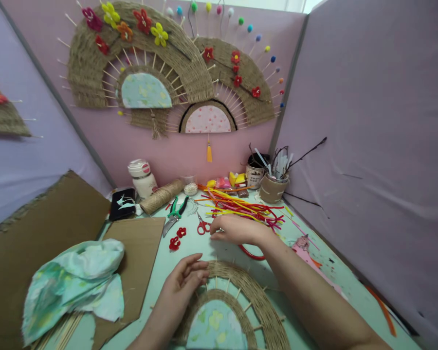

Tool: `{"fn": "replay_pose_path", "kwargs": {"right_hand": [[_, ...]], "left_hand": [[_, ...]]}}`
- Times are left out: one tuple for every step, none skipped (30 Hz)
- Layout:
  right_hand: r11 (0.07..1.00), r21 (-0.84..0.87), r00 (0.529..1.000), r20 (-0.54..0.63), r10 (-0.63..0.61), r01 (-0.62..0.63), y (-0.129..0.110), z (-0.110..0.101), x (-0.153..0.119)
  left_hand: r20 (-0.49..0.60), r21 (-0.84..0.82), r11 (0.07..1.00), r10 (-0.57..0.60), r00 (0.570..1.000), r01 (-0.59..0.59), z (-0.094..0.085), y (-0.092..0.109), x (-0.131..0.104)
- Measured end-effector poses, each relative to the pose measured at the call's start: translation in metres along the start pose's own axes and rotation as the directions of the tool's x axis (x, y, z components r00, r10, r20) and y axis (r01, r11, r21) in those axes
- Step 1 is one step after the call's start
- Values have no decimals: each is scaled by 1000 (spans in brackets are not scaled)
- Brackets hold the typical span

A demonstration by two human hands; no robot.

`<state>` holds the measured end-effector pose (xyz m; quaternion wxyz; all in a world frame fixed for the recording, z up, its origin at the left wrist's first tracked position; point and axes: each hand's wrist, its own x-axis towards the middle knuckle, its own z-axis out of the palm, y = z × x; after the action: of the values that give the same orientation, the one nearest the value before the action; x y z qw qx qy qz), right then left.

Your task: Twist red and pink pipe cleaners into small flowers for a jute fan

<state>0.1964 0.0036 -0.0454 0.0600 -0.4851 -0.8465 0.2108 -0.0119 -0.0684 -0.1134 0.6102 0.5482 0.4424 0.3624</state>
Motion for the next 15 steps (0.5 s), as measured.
{"fn": "replay_pose_path", "kwargs": {"right_hand": [[1000,7,1000,25,-9,9,-1,-1,-1],[1000,12,999,50,-14,13,-1,-1,-2],[1000,13,998,68,-11,10,0,-2,-2],[1000,11,997,77,-3,3,1,-2,-3],[1000,5,997,78,1,-2,2,-3,-3],[1000,-2,997,74,2,-2,3,-4,-4],[1000,-11,997,72,-1,1,4,-4,-5],[1000,-22,997,72,-1,2,4,-6,-6],[999,-34,997,77,4,-1,3,-7,-8],[999,-49,996,84,12,-7,2,-9,-10],[998,-68,996,85,23,-17,1,-11,-12],[995,-92,996,77,37,-29,0,-13,-14],[992,-120,997,59,55,-48,-1,-15,-17],[987,-145,997,37,74,-68,-1,-16,-19],[983,-163,996,16,91,-88,-1,-18,-20]], "left_hand": [[5,-84,996,-43,999,43,0,4,1],[10,-154,985,-83,996,84,0,9,2],[15,-214,968,-128,992,128,0,14,3],[27,-268,947,-174,984,175,1,20,5],[51,-318,919,-230,972,234,3,26,8],[73,-354,887,-291,954,297,6,32,13],[86,-382,861,-329,940,336,9,37,20],[105,-412,837,-350,931,361,13,41,29],[126,-435,816,-362,923,380,17,43,39],[143,-461,801,-357,923,381,21,45,50],[161,-477,787,-359,919,391,25,45,62],[169,-498,770,-365,915,399,29,45,74],[157,-514,754,-385,909,408,34,43,86],[169,-522,742,-393,904,420,38,41,96],[180,-521,738,-396,900,429,42,39,106]]}}
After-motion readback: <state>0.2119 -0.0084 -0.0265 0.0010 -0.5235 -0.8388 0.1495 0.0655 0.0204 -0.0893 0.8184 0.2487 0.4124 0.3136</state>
